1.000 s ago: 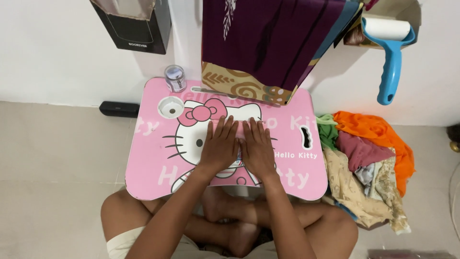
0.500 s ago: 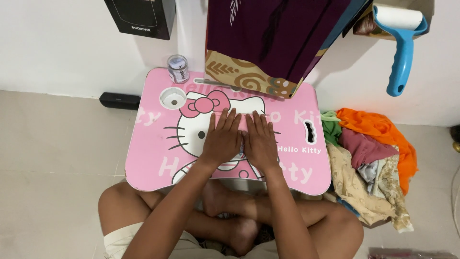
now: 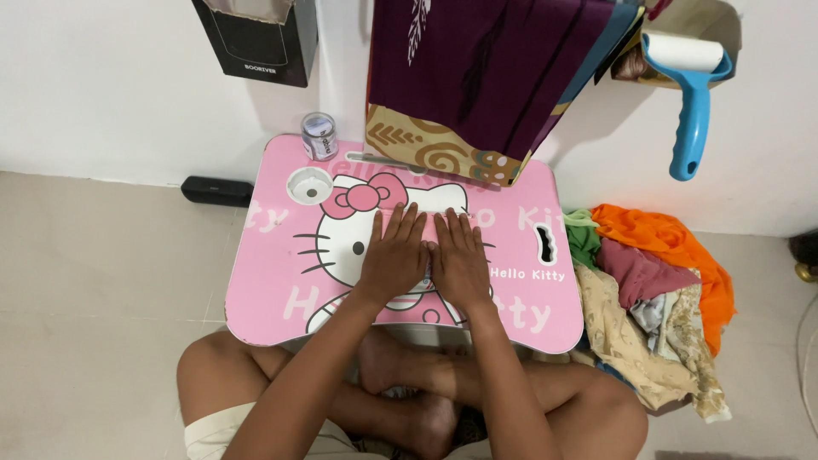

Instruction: Cleaning a small piece of floral fabric with a lint roller and folding it for packaging.

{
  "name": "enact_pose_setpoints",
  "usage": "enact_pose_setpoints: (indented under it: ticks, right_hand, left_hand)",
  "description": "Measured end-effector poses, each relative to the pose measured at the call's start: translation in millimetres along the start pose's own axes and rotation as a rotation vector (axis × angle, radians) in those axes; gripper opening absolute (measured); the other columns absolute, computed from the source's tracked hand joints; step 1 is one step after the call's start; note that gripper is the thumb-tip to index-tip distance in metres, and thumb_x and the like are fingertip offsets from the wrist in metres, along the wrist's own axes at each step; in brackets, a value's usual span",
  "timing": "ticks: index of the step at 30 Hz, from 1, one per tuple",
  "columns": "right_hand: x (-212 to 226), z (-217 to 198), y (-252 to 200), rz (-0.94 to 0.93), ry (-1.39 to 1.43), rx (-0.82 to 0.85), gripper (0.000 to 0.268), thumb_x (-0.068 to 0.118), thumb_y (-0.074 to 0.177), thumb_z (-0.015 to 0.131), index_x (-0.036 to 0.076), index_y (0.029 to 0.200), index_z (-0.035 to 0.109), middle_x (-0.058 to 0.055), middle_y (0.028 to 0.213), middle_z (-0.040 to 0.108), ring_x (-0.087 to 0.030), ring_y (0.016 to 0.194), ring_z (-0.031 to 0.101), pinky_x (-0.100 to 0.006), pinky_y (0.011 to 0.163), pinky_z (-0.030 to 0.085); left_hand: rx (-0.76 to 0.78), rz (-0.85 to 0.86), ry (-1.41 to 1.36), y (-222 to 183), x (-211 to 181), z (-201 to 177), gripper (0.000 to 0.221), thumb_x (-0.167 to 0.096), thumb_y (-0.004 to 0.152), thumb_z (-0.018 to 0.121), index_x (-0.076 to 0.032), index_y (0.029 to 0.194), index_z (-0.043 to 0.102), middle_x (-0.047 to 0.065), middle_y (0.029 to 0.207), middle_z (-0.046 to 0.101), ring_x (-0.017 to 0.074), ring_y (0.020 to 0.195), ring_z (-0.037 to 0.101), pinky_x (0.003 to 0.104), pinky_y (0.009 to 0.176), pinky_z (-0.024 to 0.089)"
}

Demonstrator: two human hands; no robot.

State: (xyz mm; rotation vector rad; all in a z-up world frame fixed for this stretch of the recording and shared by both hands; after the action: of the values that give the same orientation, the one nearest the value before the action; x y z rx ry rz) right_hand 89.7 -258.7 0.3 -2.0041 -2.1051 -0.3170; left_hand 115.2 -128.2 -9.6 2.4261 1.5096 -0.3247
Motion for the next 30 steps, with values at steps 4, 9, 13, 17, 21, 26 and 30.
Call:
enact_pose_setpoints:
  ticks: [4,9,13,17,21,26,30]
  right_hand:
    - [0.7,-1.0,-0.7,0.0,-0.011,0.016,0.059,0.045,0.111,0.027,0.017,0.163,0.03,-0.011,0.17,0.024,-0.032,0.158,0.018,-0.049,0.129,0.008]
    - [2.4,-3.0,-0.1,0.007,-0.014,0.03,0.059,0.045,0.111,0.025,0.017,0.163,0.03,-0.011,0.171,0.024,-0.032,0.158,0.018,-0.049,0.129,0.008]
    - [2.9,-3.0,-0.3,0.018,-0.016,0.039,0.059,0.046,0.111,0.025,0.018,0.163,0.03,-0.011,0.171,0.024,-0.031,0.158,0.017,-0.048,0.129,0.007]
    - [1.3,-1.3,0.1,0.018,-0.025,0.051,0.06,0.047,0.111,0.023,0.018,0.164,0.028,-0.011,0.171,0.022,-0.031,0.158,0.016,-0.048,0.129,0.006]
    - [1.1,0.4,0.1,0.024,-0.033,0.059,0.061,0.048,0.111,0.021,0.018,0.164,0.028,-0.01,0.171,0.022,-0.029,0.159,0.015,-0.047,0.129,0.005]
    - [1.1,-1.0,-0.2,0.02,-0.029,0.057,0.061,0.047,0.111,0.022,0.018,0.164,0.027,-0.01,0.172,0.022,-0.03,0.159,0.016,-0.047,0.129,0.006]
    - [1.1,-0.3,0.5,0.022,-0.036,0.062,0.061,0.047,0.111,0.022,0.018,0.164,0.026,-0.01,0.172,0.021,-0.03,0.159,0.015,-0.047,0.129,0.005]
  left_hand:
    - [-0.016,0.009,0.014,0.7,1.6,5.1,0.059,-0.034,0.105,0.029,-0.011,0.16,0.037,0.013,0.17,0.029,0.0319,0.159,0.018,0.06,0.126,0.007]
    - [-0.049,0.012,0.026,1.2,2.5,6.8,0.059,-0.034,0.106,0.03,-0.012,0.16,0.037,0.012,0.169,0.03,0.0312,0.158,0.018,0.06,0.126,0.008]
    - [-0.018,-0.001,0.019,1.8,2.6,7.3,0.06,-0.035,0.105,0.029,-0.013,0.16,0.037,0.011,0.17,0.029,0.0304,0.159,0.017,0.06,0.126,0.007]
    - [-0.01,-0.001,0.012,0.9,1.5,4.6,0.059,-0.034,0.105,0.031,-0.013,0.16,0.037,0.012,0.17,0.028,0.0314,0.159,0.018,0.06,0.126,0.007]
    - [0.002,-0.005,0.009,0.5,1.5,4.3,0.06,-0.035,0.105,0.028,-0.013,0.16,0.036,0.011,0.17,0.028,0.031,0.159,0.017,0.06,0.126,0.006]
    - [-0.009,0.004,0.023,1.8,2.5,7.1,0.06,-0.035,0.105,0.029,-0.012,0.16,0.036,0.012,0.169,0.029,0.0314,0.158,0.018,0.06,0.125,0.007]
    - [-0.014,0.007,0.021,0.6,1.3,3.1,0.06,-0.034,0.105,0.031,-0.011,0.159,0.037,0.013,0.169,0.03,0.0327,0.157,0.02,0.061,0.125,0.008]
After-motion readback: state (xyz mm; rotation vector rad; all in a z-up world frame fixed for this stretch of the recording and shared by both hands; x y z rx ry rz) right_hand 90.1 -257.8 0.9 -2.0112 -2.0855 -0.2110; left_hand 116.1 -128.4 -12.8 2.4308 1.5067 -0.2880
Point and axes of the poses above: each hand's wrist, its own y-axis towards the middle knuckle, its own z-axis out of the palm, x = y × z, the point moved 3 cm from there along y, towards the middle knuckle
